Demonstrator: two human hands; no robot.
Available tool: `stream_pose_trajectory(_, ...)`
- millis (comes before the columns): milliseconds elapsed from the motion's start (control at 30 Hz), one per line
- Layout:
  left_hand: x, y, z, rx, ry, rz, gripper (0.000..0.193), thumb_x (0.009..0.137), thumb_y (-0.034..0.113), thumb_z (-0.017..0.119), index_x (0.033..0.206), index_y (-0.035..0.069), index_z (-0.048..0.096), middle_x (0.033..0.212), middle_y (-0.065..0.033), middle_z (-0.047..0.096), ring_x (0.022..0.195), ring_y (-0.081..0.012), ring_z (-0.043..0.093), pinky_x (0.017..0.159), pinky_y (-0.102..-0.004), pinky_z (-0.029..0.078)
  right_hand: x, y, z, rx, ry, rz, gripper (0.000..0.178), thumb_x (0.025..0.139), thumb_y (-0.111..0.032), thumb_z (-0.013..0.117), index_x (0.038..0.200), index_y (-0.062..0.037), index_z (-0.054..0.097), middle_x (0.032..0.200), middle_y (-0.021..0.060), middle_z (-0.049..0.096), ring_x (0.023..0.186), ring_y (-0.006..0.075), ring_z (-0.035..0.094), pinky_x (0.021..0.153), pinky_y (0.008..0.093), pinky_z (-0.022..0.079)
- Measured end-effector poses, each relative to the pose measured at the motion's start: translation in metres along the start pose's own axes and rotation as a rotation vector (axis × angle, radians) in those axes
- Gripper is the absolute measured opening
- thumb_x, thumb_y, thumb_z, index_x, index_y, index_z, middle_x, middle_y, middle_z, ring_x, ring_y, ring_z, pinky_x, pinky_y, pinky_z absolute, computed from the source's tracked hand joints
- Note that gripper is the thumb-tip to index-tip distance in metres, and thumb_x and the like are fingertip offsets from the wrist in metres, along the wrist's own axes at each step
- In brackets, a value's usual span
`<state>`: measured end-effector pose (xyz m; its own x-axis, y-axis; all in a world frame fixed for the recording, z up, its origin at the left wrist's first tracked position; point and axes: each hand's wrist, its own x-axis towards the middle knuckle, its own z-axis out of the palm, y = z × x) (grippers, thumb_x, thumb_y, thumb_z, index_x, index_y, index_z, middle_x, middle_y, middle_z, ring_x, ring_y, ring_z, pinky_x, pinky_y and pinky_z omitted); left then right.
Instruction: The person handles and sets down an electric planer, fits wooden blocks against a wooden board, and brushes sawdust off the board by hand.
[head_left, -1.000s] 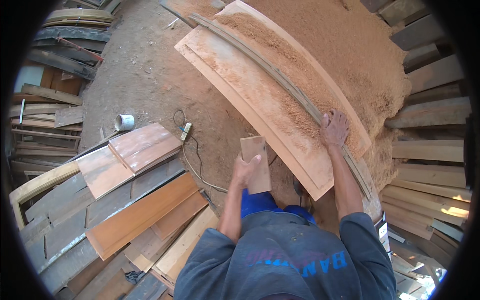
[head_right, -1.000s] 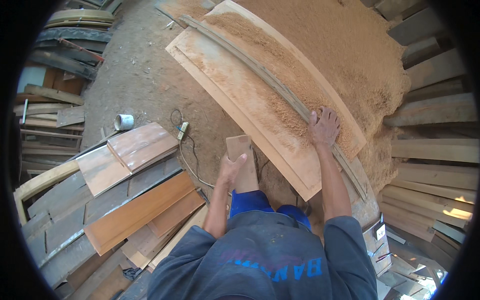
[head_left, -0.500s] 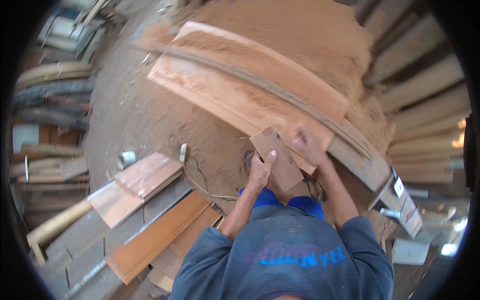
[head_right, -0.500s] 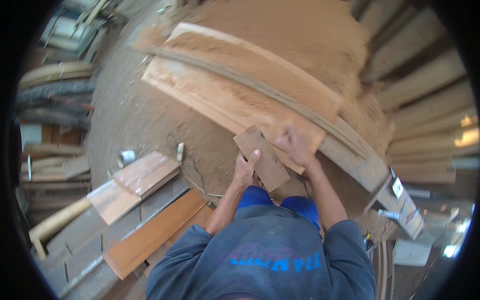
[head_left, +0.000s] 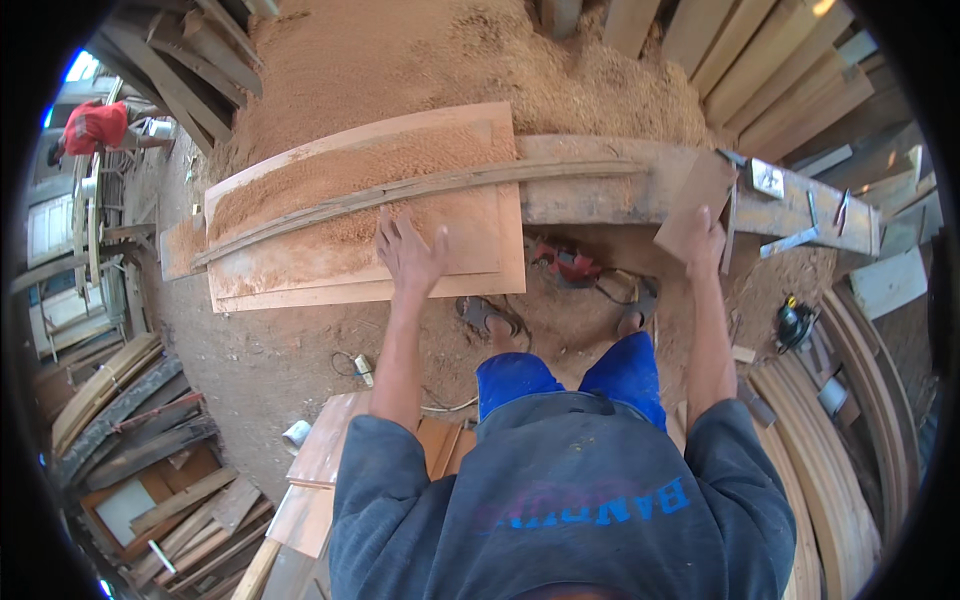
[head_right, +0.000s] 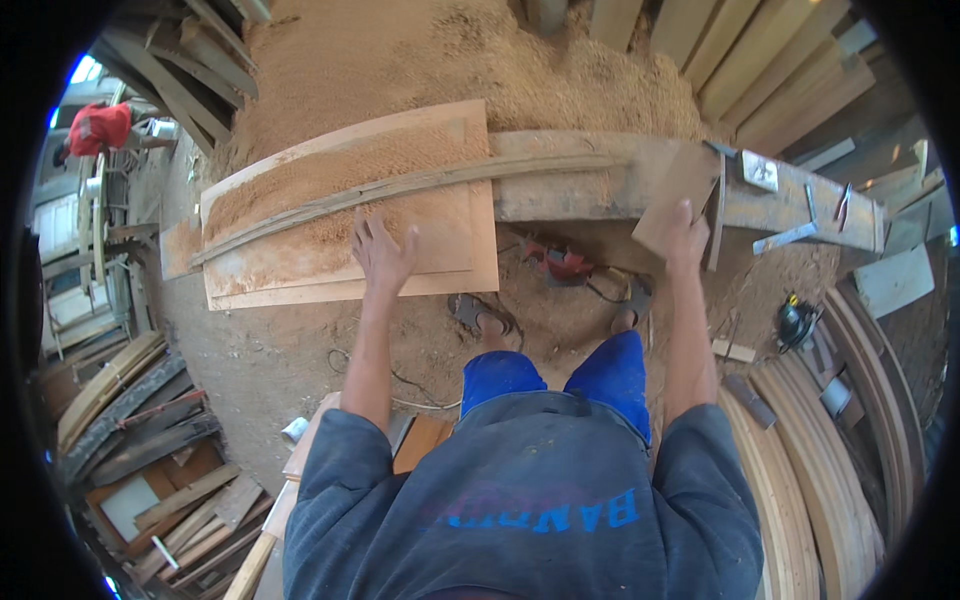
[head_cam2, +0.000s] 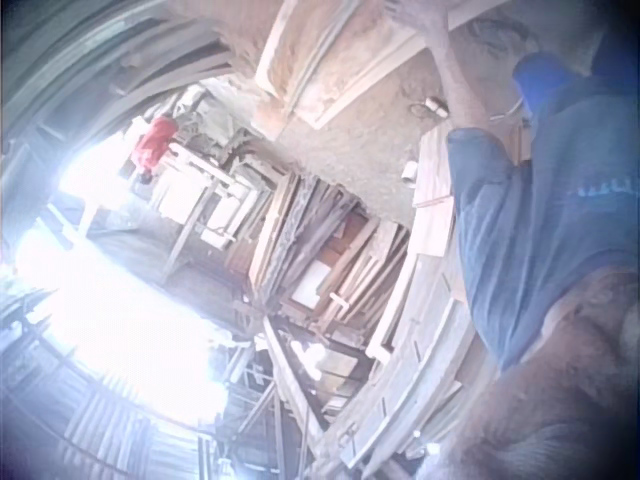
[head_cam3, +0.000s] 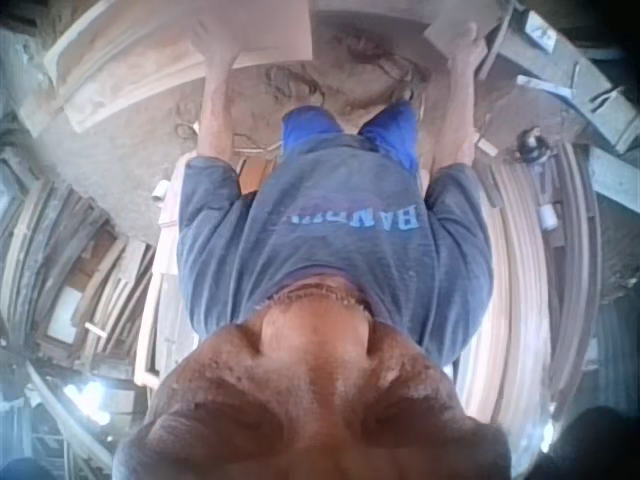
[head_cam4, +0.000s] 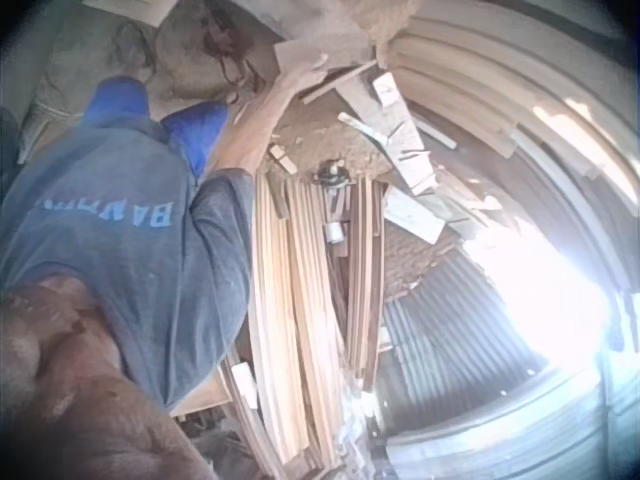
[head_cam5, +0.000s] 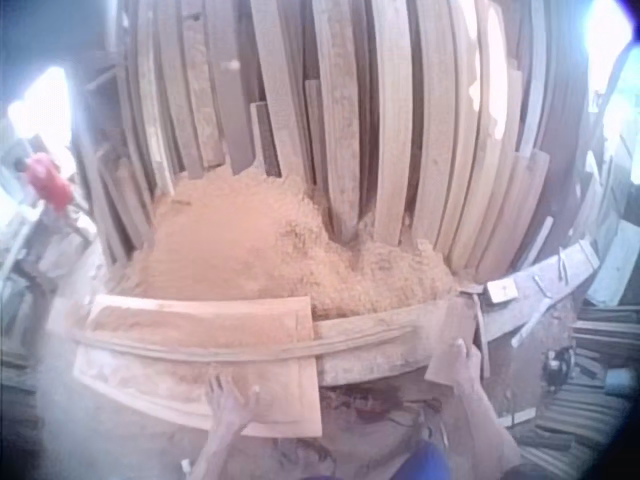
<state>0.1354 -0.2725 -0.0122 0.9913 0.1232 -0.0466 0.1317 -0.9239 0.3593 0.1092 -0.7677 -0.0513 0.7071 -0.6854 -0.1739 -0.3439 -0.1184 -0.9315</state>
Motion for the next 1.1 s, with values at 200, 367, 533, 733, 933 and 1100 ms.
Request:
stream_pose_trajectory(200,0.016,-0.007,0.052,0.302,0.252,0.201,0.081,0.093,0.051,0.058,0.143,-0.009,0.039,0.157,-0.0409,0.017,0.142,-0.0582,0.024,0.114,-0.0685,0.02,0.045,0.025,-0.006,-0.393,-0.029,-0.06,0.05,0.1,-0.039,0.057,0.12,0.005,0.064,0.109,0.0258,0.071,0.099,0.0388,0.07,0.086,0.0463,0.052)
stream_pose_trajectory(367,0.016,-0.007,0.051,0.278,0.215,0.198,0.082,0.093,0.052,0.056,0.144,-0.01,0.038,0.157,-0.0422,0.016,0.142,-0.059,0.024,0.115,-0.0678,0.019,0.013,0.017,-0.014,-0.532,-0.191,-0.12,0.051,0.097,-0.037,0.057,0.123,0.0058,0.064,0.118,0.031,0.068,0.113,0.0456,0.065,0.095,0.0498,0.049)
stream_pose_trajectory(533,0.011,-0.015,0.046,0.229,0.202,0.197,0.083,0.09,0.049,0.062,0.145,-0.008,0.037,0.158,-0.0412,0.015,0.143,-0.0573,0.023,0.116,-0.067,0.017,-0.072,0.038,-0.028,-0.494,0.033,-0.209,0.052,0.096,-0.035,0.059,0.12,0.0105,0.063,0.113,0.0324,0.068,0.112,0.0485,0.064,0.097,0.0489,0.049)
stream_pose_trajectory(733,0.018,-0.007,0.031,0.12,0.204,0.329,0.09,0.086,0.046,0.07,0.15,-0.003,0.03,0.16,-0.038,0.013,0.146,-0.0553,0.017,0.117,-0.0666,0.011,-0.197,0.131,-0.06,-0.644,-0.276,0.247,0.047,0.097,-0.034,0.057,0.116,0.0073,0.067,0.111,0.0303,0.07,0.11,0.0424,0.066,0.096,0.0471,0.05)
stream_pose_trajectory(933,0.044,0.035,0.019,0.179,-0.037,0.478,0.087,0.089,0.046,0.065,0.151,-0.002,0.028,0.16,-0.0367,0.016,0.145,-0.0561,0.017,0.115,-0.0679,0.012,-0.294,0.237,-0.101,-0.804,-0.577,0.6,0.05,0.099,-0.038,0.053,0.12,0.0056,0.066,0.118,0.0309,0.068,0.116,0.0427,0.064,0.098,0.047,0.05)
stream_pose_trajectory(1100,0.049,0.012,0.049,0.465,0.018,0.48,0.083,0.094,0.048,0.054,0.153,-0.003,0.026,0.158,-0.036,0.022,0.145,-0.0573,0.017,0.116,-0.0669,0.013,-0.305,0.324,-0.109,-1.028,-0.745,0.69,0.054,0.093,-0.041,0.058,0.116,0.0081,0.068,0.121,0.0341,0.065,0.117,0.0469,0.062,0.096,0.0476,0.052)
